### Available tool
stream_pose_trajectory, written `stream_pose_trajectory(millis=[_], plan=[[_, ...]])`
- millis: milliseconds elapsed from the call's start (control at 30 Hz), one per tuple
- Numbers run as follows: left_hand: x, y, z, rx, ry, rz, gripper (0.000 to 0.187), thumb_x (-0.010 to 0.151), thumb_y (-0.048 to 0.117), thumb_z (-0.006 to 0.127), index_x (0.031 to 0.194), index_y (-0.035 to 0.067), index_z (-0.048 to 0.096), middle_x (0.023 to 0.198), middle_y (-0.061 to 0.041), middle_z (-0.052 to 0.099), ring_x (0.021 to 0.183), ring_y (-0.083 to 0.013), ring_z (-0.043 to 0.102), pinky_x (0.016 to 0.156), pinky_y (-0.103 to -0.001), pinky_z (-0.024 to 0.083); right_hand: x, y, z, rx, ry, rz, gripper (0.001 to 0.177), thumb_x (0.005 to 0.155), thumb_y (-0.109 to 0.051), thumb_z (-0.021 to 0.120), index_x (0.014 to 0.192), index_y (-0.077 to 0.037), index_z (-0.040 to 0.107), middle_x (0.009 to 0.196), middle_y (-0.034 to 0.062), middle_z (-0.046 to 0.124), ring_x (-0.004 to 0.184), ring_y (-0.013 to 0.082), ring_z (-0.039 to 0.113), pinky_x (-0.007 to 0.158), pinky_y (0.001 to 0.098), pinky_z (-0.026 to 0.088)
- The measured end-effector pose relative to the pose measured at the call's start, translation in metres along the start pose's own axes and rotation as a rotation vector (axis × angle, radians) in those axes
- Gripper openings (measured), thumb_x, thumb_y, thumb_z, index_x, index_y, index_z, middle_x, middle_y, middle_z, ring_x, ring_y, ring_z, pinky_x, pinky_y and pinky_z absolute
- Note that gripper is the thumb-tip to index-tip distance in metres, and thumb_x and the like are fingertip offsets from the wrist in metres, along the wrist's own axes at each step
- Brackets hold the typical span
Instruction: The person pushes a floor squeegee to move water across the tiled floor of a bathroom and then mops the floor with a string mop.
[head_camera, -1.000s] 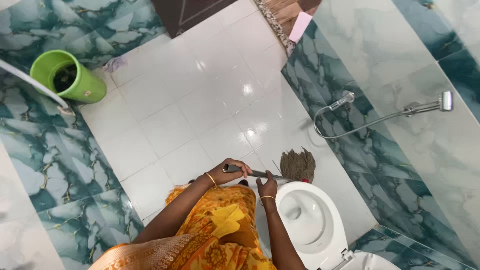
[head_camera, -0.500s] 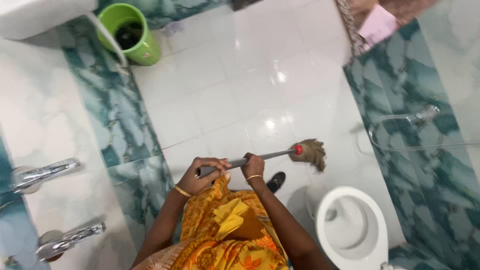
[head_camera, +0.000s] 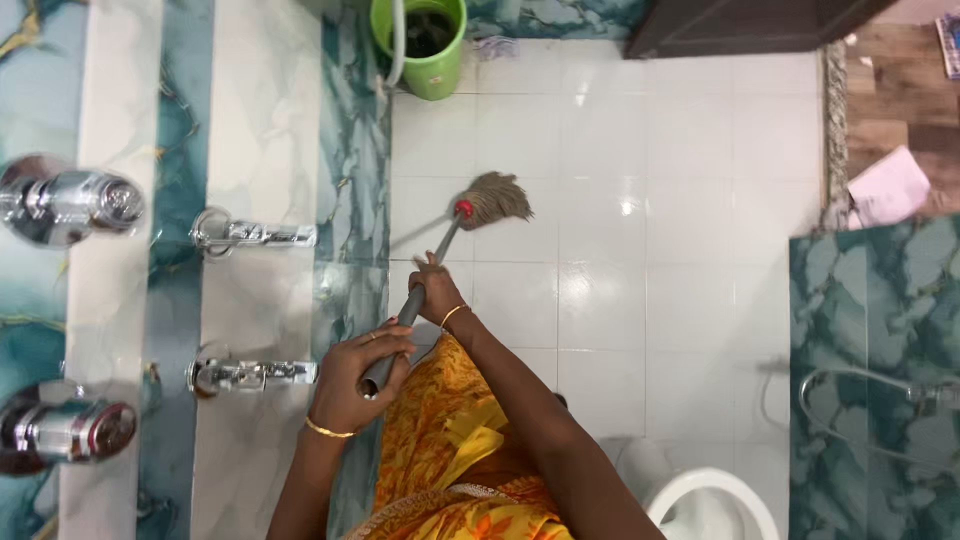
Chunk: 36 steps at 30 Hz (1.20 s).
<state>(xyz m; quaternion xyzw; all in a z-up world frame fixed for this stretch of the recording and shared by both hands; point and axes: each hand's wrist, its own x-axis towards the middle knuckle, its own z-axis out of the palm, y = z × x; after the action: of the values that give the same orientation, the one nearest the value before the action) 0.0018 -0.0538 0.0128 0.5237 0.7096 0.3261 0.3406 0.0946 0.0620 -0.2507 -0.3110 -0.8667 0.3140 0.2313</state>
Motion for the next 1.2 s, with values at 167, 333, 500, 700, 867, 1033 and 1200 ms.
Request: stream_pose_trajectory(millis=[167,333,500,700,867,1033,1200], plan=[[-0.024,-0.007,0.028,-0.135,0.129,0.178,0.013,0.084,0.002,0.066,0.093,0.000,0.075,0.098,-0.014,0.079,0.102,-0.0272,0.078,0.111,-0.042,0.053,-0.021,0.017,0.023,0.191,-0.426,0.170,0.006,0.073,-0.008,0.073,0.077,-0.006,0.068,0.090,0.0099,0.070,0.101,0.0330,0.063,0.077,0.0502,0.048],[-0.055,-0.005,0.050,-0.228,0.110,0.191,0.015,0.087,-0.001,0.062,0.090,0.000,0.076,0.082,-0.010,0.078,0.100,-0.0244,0.080,0.114,-0.044,0.054,-0.077,0.027,0.009,0.206,-0.334,0.180,0.003,0.079,-0.008,0.068,0.081,-0.006,0.069,0.093,0.0126,0.068,0.101,0.0346,0.064,0.088,0.0454,0.054],[-0.086,0.011,0.103,-0.416,-0.038,-0.035,0.016,0.087,0.005,0.063,0.088,0.001,0.078,0.103,-0.012,0.079,0.095,-0.0183,0.077,0.070,-0.037,0.066,-0.150,0.041,-0.048,0.216,-0.378,0.382,0.022,0.069,-0.006,0.073,0.091,-0.003,0.070,0.094,0.0194,0.065,0.092,0.0400,0.063,0.080,0.0485,0.054],[-0.082,0.016,0.179,-0.593,-0.253,-0.023,0.015,0.090,0.006,0.066,0.086,0.000,0.080,0.108,-0.015,0.081,0.067,-0.0197,0.074,0.066,-0.033,0.066,-0.251,0.079,-0.100,0.152,-0.578,0.654,0.013,0.085,-0.008,0.067,0.081,0.004,0.069,0.079,0.0267,0.067,0.075,0.0417,0.068,0.072,0.0506,0.055],[-0.067,0.053,0.282,-0.735,-0.547,0.096,0.016,0.094,0.003,0.061,0.089,-0.001,0.076,0.117,-0.016,0.077,0.108,-0.0190,0.073,0.090,-0.038,0.061,-0.366,0.135,-0.175,0.077,-0.173,0.577,0.011,0.081,-0.008,0.071,0.083,0.004,0.072,0.081,0.0299,0.067,0.080,0.0462,0.066,0.071,0.0518,0.053],[-0.082,0.101,0.376,-0.771,-0.886,0.451,0.012,0.093,0.012,0.063,0.091,0.006,0.073,0.128,-0.012,0.071,0.108,-0.0216,0.070,0.096,-0.040,0.057,-0.473,0.127,-0.254,0.038,0.183,0.786,0.022,0.075,-0.016,0.079,0.089,-0.001,0.073,0.085,0.0225,0.073,0.081,0.0372,0.074,0.073,0.0428,0.056],[-0.110,0.103,0.389,-0.644,-0.824,0.520,0.012,0.089,0.010,0.065,0.093,0.009,0.076,0.097,-0.004,0.077,0.098,-0.0225,0.068,0.106,-0.039,0.050,-0.491,0.114,-0.260,-0.031,0.078,1.057,0.021,0.074,-0.019,0.080,0.092,-0.009,0.076,0.084,0.0218,0.073,0.084,0.0382,0.073,0.074,0.0439,0.056]])
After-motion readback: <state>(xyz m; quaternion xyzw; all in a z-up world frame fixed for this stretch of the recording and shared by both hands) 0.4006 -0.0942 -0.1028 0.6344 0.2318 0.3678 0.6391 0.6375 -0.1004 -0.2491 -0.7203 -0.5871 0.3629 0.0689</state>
